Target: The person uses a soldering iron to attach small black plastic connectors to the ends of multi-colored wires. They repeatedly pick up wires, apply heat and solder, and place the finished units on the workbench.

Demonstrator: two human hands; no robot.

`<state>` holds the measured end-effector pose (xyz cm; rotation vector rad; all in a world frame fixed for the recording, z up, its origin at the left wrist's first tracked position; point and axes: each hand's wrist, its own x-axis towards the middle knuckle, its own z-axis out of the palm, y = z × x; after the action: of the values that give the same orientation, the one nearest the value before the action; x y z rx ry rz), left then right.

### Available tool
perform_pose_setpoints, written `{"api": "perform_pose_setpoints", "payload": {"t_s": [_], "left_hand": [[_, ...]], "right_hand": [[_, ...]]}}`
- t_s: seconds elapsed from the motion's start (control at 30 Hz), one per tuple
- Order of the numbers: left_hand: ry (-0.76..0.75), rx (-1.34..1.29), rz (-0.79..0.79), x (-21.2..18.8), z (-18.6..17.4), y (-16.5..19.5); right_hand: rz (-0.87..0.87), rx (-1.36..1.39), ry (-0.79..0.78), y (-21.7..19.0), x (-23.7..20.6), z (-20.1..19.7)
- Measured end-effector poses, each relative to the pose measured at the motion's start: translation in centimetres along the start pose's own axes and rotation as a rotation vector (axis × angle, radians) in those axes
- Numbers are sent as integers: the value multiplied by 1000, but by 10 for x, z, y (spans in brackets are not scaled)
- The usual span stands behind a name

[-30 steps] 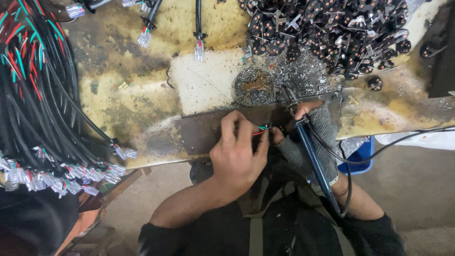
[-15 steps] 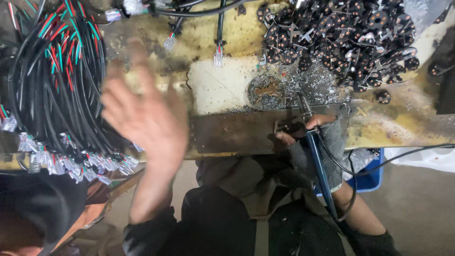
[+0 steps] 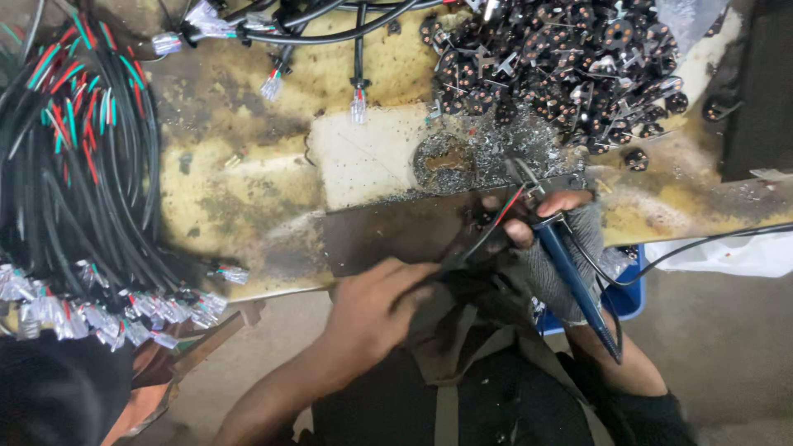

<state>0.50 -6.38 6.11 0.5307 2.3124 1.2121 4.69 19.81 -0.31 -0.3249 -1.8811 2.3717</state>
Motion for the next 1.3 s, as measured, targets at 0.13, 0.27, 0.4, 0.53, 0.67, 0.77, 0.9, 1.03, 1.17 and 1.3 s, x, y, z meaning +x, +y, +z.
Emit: {"api": "perform_pose_setpoints", "payload": {"t_s": [0.13,0.27,0.4,0.53,0.67,0.77,0.9,1.03,1.17,1.3], "left_hand": [[-66,-117,77,21,29,4],[34,-183,29,46,36,14],[130,-274,48,51,32,16],[239,-215,91,47,38,13],[232,-145,16,44,42,12],[415,11,268,43,40,13],[465,230,530,44,38,10],[401,446,683,39,33,0],[498,242,511,37,47,0],[551,130,305,37,61,7]], "right_hand": [[37,-164,16,-1,-4,11],[-28,-357,-79,1,-1,9],[-55,-449,-89,-1,-3,3],[-13,-396,-65,2,-6,2],[29,-500,-45,7,-4,5],[-56,-529,-39,5,-2,7],[-59,-506,-73,-7,3,7],[74,-232,-115,-15,11,9],[3,-310,-155,-12,10,8],[-139,-434,-132,5,-2,4]]}}
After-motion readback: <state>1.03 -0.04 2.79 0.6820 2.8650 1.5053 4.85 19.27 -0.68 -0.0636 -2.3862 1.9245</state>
